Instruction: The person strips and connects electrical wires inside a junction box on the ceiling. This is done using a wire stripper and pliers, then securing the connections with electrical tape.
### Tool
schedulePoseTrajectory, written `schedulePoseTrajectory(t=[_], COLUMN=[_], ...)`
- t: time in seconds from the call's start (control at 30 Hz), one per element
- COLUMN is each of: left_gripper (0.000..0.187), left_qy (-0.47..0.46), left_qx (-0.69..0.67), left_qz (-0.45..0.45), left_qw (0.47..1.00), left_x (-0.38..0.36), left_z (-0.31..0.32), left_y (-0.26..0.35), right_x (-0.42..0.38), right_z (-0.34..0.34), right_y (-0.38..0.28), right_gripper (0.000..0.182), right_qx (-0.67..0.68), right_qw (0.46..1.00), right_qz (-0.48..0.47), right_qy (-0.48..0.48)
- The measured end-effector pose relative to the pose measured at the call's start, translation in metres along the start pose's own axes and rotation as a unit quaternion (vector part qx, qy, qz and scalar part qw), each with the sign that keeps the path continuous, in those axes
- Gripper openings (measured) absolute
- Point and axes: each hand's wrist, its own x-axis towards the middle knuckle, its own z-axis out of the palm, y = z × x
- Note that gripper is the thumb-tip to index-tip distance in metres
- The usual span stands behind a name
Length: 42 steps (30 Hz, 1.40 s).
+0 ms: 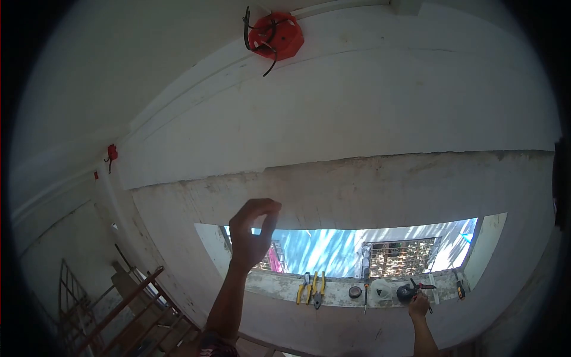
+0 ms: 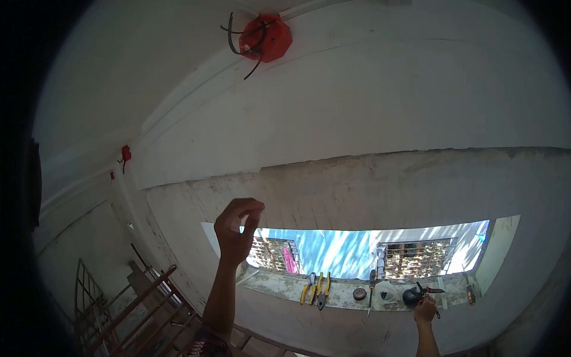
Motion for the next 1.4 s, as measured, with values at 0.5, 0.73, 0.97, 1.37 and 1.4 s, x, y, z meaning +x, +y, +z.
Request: schedulePoseTrajectory(t=[0.5,0.73,0.97,1.37,1.4], left_gripper=[0.029,0.03,0.022,0.02,0.021], left_qy=[0.075,0.109,0.111,0.029,0.026], left_qx=[0.113,0.192,0.177,0.32,0.296], left_qz=[0.094,0.149,0.189,0.197,0.187], left_qw=[0.986,0.964,0.96,0.926,0.936], left_x=[0.258,0.274,0.281,0.307,0.304], left_z=[-0.02,-0.017,-0.015,-0.013,-0.008], left_y=[0.063,0.061,0.073,0.12,0.118], right_x=[0.001,0.0,0.0,0.002,0.001], right_z=[-0.007,-0.007,-0.005,-0.011,-0.016], right_y=[0.003,0.003,0.004,0.008,0.004], right_gripper=[0.04,0.038,0.038,0.038,0.03], right_qx=[0.014,0.014,0.031,0.017,0.019], right_qw=[0.999,1.0,0.999,0.999,0.998], right_qz=[-0.01,-0.028,-0.031,-0.032,-0.024], right_qy=[-0.034,-0.002,-0.009,-0.036,-0.05])
